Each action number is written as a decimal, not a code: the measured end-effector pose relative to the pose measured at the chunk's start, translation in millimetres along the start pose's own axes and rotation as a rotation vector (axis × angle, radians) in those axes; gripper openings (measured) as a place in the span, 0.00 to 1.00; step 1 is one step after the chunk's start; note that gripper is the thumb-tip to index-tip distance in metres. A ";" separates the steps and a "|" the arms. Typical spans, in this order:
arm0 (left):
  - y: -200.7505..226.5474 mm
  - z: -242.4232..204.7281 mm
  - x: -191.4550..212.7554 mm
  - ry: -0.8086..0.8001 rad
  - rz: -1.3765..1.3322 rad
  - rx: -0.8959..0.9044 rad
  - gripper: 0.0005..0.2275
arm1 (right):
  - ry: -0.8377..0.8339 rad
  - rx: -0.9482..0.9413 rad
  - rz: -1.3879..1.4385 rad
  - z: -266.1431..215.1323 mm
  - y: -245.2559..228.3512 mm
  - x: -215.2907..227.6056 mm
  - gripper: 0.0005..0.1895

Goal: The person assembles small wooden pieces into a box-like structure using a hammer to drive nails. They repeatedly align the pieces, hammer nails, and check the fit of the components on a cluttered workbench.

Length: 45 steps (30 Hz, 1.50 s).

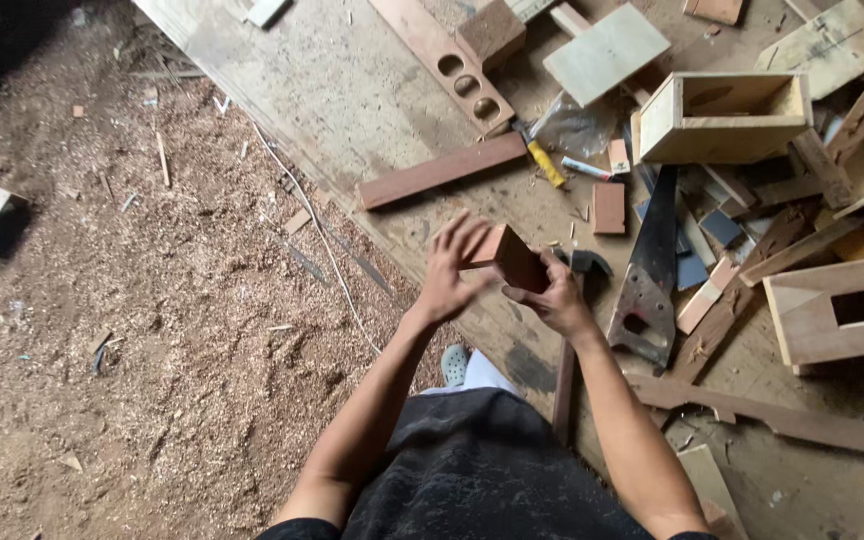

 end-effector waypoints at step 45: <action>-163.1 6.0 -91.0 -0.346 0.193 0.460 0.32 | 0.580 -0.082 -0.580 70.3 232.5 56.6 0.09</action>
Point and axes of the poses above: each hand's wrist, its own z-axis towards the middle knuckle, its own x-axis out of the back of the hand, y = z × x, the point moved 3 cm from there along z, towards the middle knuckle, and after that the axes turned 2 degrees about y, right-handed, at the moved point
